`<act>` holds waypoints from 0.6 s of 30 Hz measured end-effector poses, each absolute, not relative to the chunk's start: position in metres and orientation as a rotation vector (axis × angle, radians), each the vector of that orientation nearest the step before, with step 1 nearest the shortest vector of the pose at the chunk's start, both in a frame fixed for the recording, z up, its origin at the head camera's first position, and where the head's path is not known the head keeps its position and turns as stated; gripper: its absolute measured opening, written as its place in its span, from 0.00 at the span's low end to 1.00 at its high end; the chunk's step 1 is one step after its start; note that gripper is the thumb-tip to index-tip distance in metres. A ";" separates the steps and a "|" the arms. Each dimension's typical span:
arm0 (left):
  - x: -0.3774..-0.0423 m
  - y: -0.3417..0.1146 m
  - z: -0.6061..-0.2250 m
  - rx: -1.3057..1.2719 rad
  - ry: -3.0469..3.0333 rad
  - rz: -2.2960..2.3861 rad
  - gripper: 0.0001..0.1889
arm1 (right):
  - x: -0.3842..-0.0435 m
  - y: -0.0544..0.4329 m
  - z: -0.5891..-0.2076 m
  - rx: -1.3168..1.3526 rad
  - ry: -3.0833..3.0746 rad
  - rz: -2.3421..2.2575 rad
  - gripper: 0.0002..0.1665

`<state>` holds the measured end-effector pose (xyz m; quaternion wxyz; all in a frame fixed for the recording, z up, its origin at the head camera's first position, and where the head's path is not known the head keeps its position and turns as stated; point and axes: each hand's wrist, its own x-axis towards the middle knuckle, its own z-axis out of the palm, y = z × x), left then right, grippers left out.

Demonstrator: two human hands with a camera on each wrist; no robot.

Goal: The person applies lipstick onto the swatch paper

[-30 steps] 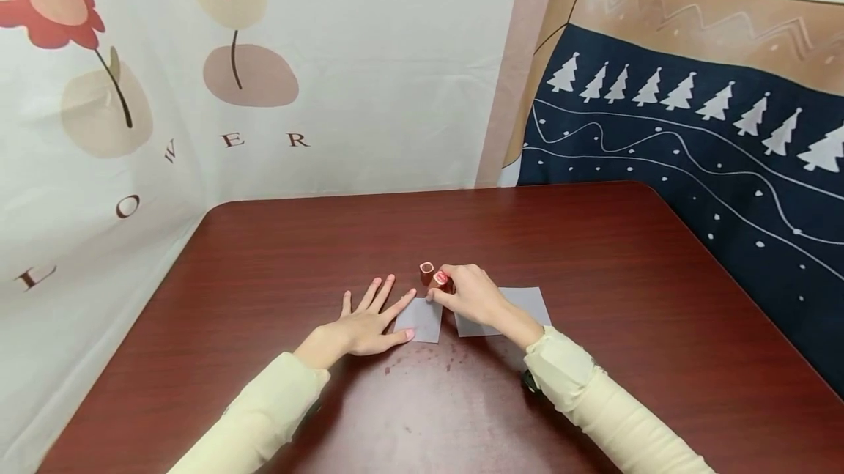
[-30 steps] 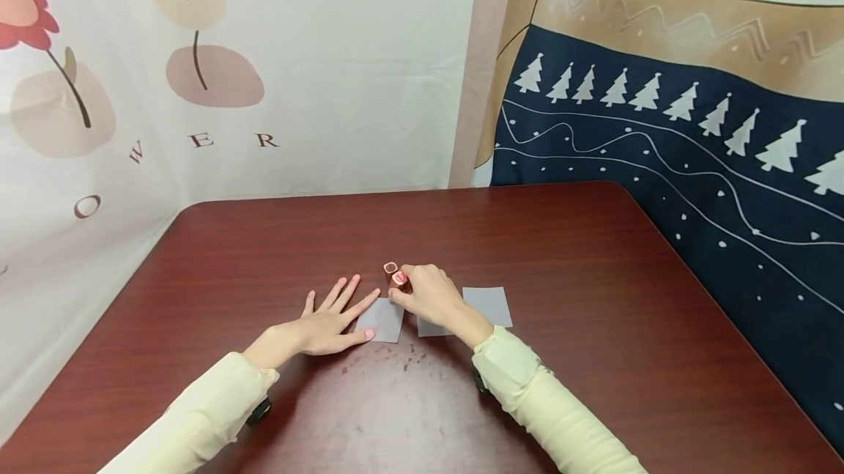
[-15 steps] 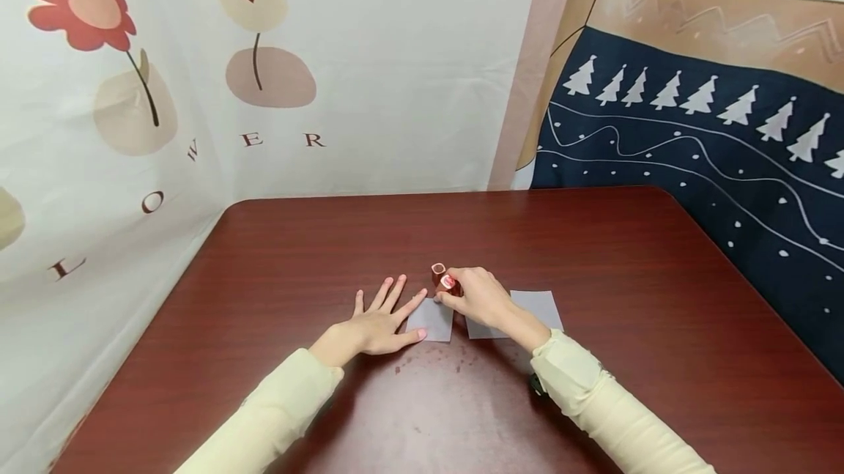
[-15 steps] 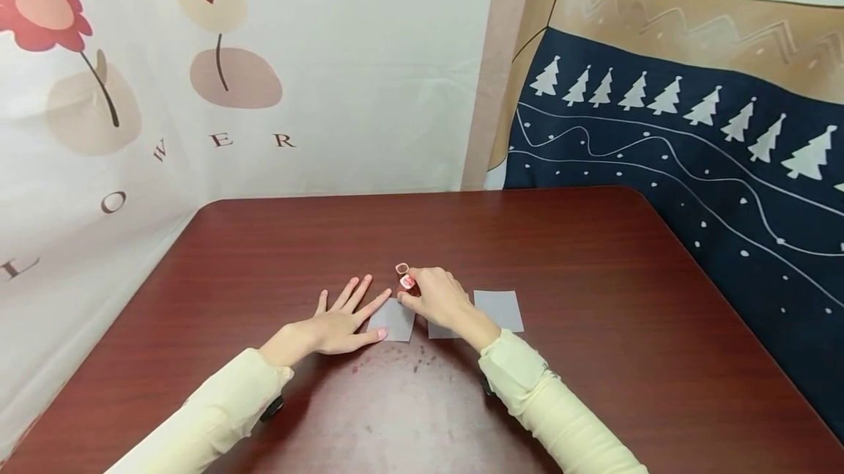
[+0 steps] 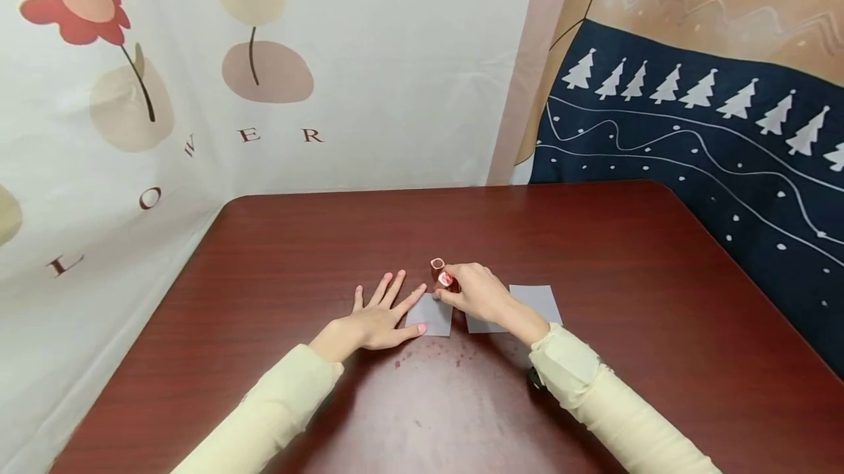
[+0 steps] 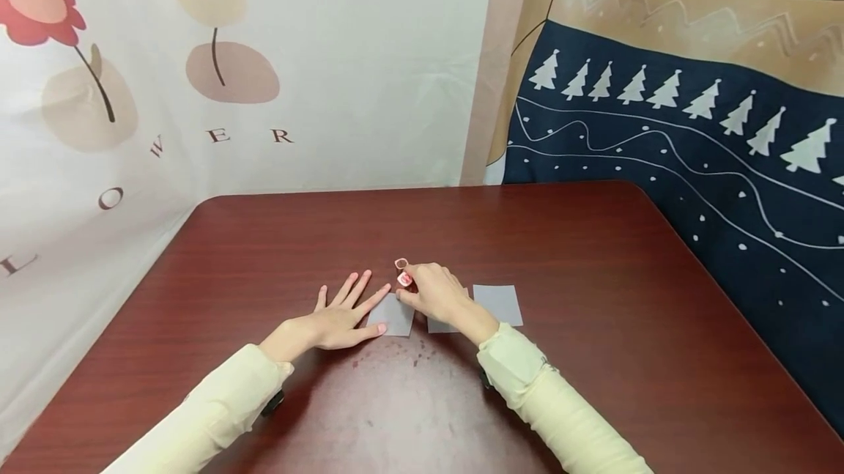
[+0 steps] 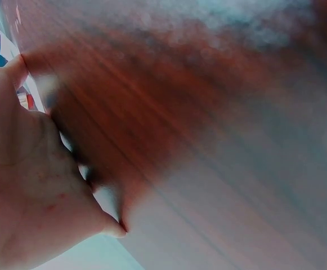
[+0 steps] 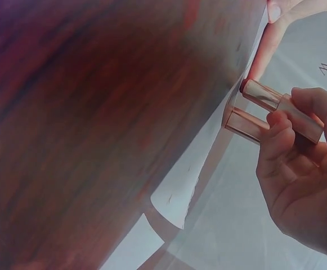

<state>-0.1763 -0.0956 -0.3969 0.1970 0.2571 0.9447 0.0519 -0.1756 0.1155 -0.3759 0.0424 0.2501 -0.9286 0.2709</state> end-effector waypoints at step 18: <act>-0.180 -0.097 -0.404 0.700 2.655 0.156 0.39 | -0.175 0.116 -0.375 0.798 -2.836 0.781 0.10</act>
